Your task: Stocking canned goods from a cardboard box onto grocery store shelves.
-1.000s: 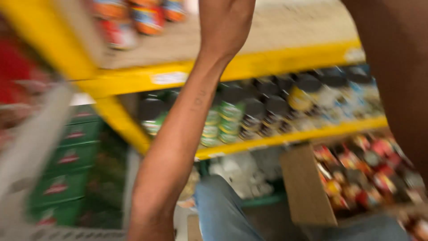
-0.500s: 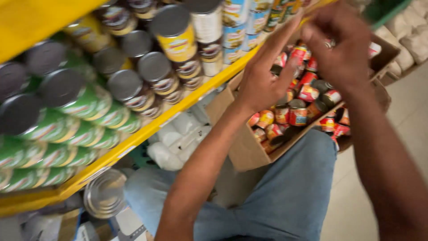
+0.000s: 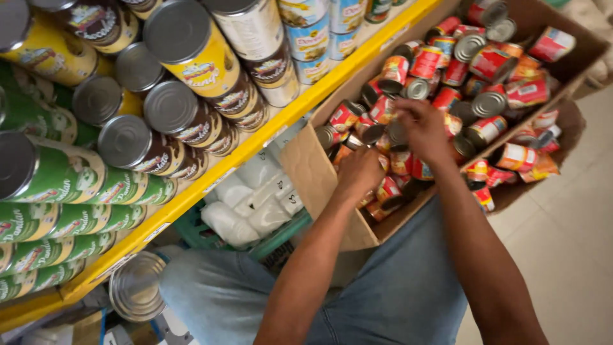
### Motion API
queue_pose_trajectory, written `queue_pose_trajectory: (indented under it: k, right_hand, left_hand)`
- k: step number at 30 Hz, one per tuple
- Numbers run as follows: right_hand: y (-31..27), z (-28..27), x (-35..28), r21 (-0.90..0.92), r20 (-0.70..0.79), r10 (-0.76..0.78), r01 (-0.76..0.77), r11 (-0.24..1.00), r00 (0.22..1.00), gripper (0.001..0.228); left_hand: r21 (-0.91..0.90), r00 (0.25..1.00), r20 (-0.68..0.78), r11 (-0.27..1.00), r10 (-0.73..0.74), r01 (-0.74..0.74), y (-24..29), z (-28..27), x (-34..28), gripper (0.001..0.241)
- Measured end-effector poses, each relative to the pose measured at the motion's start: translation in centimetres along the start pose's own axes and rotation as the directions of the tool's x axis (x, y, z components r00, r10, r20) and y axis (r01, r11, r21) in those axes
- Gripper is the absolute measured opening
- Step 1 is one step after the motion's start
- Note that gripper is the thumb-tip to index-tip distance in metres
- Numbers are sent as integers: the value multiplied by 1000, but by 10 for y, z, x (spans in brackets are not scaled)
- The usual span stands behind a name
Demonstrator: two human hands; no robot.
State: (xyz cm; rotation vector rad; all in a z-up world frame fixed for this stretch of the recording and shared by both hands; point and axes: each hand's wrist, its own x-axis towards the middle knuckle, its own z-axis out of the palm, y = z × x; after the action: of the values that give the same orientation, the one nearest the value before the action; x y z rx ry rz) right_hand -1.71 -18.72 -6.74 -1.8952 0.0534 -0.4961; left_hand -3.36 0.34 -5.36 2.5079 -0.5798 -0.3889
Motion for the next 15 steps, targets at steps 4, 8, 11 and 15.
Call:
queue_pose_trajectory:
  k: [4, 8, 11, 15]
  right_hand:
    - [-38, 52, 24, -260, 246, -22, 88, 961, 969, 31]
    - [-33, 74, 48, -357, 349, 78, 55, 932, 934, 37]
    - [-18, 74, 51, -476, 390, 223, -12, 880, 893, 37]
    - [19, 29, 40, -124, 321, 76, -38, 992, 944, 32]
  left_hand:
    - [-24, 989, 96, 993, -116, 119, 1, -10, 2, 34]
    - [-54, 995, 43, 994, -92, 95, -9, 10, 4, 30]
    - [-29, 998, 51, 999, -40, 41, -6, 2, 1, 27]
    - [-57, 989, 119, 994, -85, 92, 1, -8, -2, 29]
